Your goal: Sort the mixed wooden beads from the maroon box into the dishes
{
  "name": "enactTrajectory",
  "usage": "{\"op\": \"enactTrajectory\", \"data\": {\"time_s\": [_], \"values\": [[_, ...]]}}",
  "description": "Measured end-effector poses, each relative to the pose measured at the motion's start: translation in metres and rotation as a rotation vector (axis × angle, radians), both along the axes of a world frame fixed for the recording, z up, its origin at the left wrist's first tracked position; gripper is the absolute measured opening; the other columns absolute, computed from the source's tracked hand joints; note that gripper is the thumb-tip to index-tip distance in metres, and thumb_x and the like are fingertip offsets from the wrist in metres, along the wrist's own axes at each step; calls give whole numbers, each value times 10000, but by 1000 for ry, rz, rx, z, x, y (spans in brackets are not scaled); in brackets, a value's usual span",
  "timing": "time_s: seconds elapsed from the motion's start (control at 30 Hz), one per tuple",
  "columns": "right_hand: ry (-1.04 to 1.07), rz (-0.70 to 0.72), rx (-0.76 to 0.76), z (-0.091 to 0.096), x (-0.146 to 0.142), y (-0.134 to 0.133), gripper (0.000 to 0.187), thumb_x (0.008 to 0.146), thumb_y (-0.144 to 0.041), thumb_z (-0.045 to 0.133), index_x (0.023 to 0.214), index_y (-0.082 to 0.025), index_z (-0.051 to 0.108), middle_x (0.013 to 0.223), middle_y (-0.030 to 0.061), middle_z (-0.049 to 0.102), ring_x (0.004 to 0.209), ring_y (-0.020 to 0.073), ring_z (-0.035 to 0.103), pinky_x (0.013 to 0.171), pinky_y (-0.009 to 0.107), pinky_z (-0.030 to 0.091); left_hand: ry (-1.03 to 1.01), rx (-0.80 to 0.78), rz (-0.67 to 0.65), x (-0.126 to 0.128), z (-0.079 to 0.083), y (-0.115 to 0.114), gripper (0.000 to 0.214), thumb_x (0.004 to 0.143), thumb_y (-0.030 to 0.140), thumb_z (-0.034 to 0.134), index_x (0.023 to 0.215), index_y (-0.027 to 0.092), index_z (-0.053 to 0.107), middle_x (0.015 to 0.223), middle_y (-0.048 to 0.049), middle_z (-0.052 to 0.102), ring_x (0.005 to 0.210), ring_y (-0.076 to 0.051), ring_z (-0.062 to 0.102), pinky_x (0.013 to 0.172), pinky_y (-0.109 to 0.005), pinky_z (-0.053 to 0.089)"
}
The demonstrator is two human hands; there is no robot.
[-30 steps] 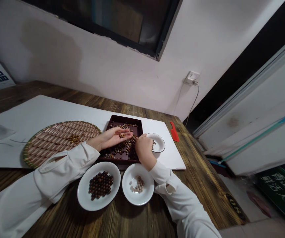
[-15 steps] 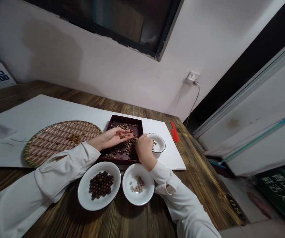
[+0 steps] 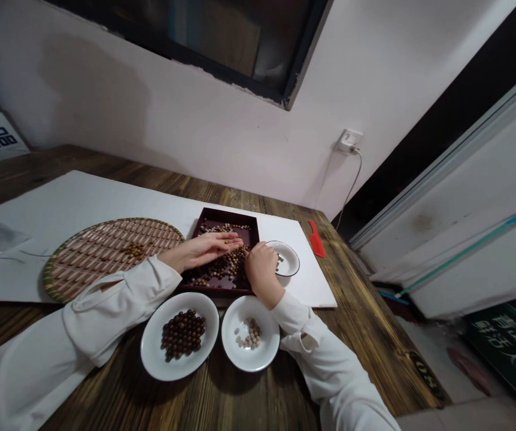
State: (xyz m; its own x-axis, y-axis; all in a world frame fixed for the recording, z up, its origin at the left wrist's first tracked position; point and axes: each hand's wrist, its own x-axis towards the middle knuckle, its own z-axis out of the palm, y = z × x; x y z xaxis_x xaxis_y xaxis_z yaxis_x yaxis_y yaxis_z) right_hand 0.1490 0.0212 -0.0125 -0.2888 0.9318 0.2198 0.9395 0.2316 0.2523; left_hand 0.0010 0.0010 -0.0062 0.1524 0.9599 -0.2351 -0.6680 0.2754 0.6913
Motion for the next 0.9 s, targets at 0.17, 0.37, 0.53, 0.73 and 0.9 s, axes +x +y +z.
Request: {"op": "enactTrajectory", "data": {"time_s": [0.17,0.37,0.53,0.73,0.9], "values": [[-16,-1,13,-1,0,0,447,885,-360,484,1087,38,520,900,235,623,860,300,624,680,346,464,-3,10,25,0,3,0,318,708,-166,442,873,48,611,883,-122,687,856,-151,683,974,-250,475],[-17,-14,-3,1,0,-1,440,886,-364,489,1088,26,513,900,233,617,856,286,627,684,334,467,-52,5,75,-2,4,1,257,786,-109,416,890,30,606,843,-127,683,833,-148,685,944,-241,499],[-20,0,1,-1,1,-1,467,881,-359,498,1126,39,501,912,232,616,865,295,624,685,343,468,-70,-24,119,-2,3,1,230,854,-44,375,912,16,589,806,-146,677,826,-165,689,844,-222,544],[-14,-7,-5,-2,0,0,478,880,-369,497,1128,39,500,918,232,613,870,304,620,686,350,468,-91,-22,147,-2,2,3,241,855,-45,370,874,24,600,764,-144,673,726,-152,682,696,-206,565],[-20,-14,-14,0,0,-1,485,878,-383,500,1130,31,494,916,226,613,874,296,622,691,342,471,-100,-25,203,-6,-3,7,184,874,6,411,815,55,578,706,-111,657,514,-85,588,448,-156,477]]}}
